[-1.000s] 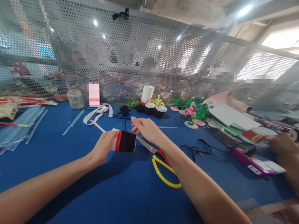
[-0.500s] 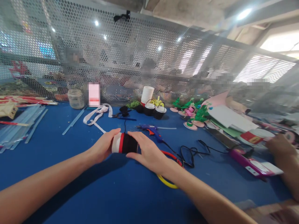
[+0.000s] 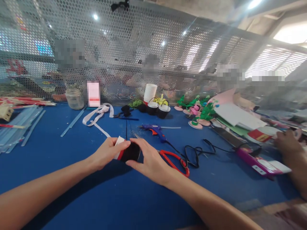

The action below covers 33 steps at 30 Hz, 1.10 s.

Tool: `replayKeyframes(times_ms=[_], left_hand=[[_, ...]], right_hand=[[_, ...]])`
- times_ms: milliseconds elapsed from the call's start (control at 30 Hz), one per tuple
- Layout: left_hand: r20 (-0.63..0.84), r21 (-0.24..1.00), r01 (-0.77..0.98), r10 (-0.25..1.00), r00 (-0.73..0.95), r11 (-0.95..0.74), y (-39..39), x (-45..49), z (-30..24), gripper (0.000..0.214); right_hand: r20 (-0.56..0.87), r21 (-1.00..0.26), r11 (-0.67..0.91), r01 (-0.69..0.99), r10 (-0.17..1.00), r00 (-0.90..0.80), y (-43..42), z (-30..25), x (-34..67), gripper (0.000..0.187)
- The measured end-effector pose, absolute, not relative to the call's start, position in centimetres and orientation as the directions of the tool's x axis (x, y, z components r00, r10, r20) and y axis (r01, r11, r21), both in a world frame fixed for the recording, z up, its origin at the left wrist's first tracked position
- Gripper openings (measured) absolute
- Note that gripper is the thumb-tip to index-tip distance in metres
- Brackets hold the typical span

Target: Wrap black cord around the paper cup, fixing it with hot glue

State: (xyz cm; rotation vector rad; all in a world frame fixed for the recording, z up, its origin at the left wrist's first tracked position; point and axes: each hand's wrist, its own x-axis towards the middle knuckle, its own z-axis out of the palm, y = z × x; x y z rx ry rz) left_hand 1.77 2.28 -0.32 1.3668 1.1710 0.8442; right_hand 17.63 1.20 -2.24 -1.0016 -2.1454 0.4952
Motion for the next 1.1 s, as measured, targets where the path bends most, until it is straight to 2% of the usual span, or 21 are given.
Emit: replayKeyframes(times_ms=[200, 267, 333, 400, 467, 500, 533, 700, 800, 1000, 1067, 1100], left_hand=[[-0.143, 0.976, 0.197, 0.962, 0.234, 0.097, 2.6, 1.6, -0.5, 0.027], [-0.169, 0.974, 0.187, 0.965, 0.202, 0.131, 2.7, 1.6, -0.5, 0.026], [-0.19, 0.967, 0.202, 0.966, 0.173, 0.154, 2.8, 1.5, -0.4, 0.025], [-0.187, 0.96, 0.239, 0.97, 0.158, 0.146, 2.8, 1.5, -0.3, 0.025], [-0.162, 0.951, 0.287, 0.974, 0.155, 0.113, 2.9, 1.4, -0.3, 0.025], [-0.148, 0.946, 0.311, 0.977, 0.154, 0.095, 3.0, 1.4, -0.2, 0.025], [-0.136, 0.939, 0.335, 0.979, 0.149, 0.079, 3.0, 1.4, -0.2, 0.026], [-0.116, 0.898, 0.438, 0.98, 0.161, 0.035, 3.1, 1.4, 0.1, 0.029], [-0.119, 0.873, 0.487, 0.975, 0.189, 0.012, 3.1, 1.4, 0.2, 0.029], [-0.102, 0.832, 0.555, 0.983, 0.155, -0.001, 3.4, 1.1, 0.3, 0.029], [-0.095, 0.831, 0.556, 0.985, 0.145, -0.001, 3.6, 0.9, 0.3, 0.029], [-0.093, 0.836, 0.549, 0.985, 0.148, -0.004, 3.7, 0.9, 0.2, 0.029]], right_hand=[[0.405, -0.583, 0.598, 0.55, 0.801, -0.442, 1.3, -2.2, 17.7, 0.051], [0.396, -0.623, 0.53, 0.576, 0.848, -0.353, 1.9, -1.5, 18.5, 0.039], [0.391, -0.67, 0.417, 0.614, 0.901, -0.186, 3.0, -0.5, 19.9, 0.027], [0.391, -0.685, 0.317, 0.656, 0.92, -0.037, 4.6, 0.6, 21.9, 0.031], [0.35, -0.579, 0.195, 0.791, 0.937, 0.025, 6.3, 1.2, 23.8, 0.037], [0.272, -0.479, 0.113, 0.87, 0.962, 0.025, 7.1, 1.3, 24.6, 0.038], [0.231, -0.449, 0.085, 0.889, 0.973, 0.024, 7.8, 1.2, 25.2, 0.036], [0.069, -0.422, 0.02, 0.907, 0.998, 0.01, 9.8, -1.4, 25.2, 0.022], [0.073, -0.471, -0.009, 0.882, 0.996, 0.05, 10.2, -2.7, 24.3, 0.005], [0.133, -0.676, 0.009, 0.736, 0.985, 0.11, 9.0, -1.4, 24.3, 0.037], [0.165, -0.757, 0.065, 0.65, 0.982, 0.094, 7.9, -0.3, 24.4, 0.04], [0.165, -0.805, 0.094, 0.585, 0.984, 0.07, 7.3, 0.3, 24.4, 0.036]])
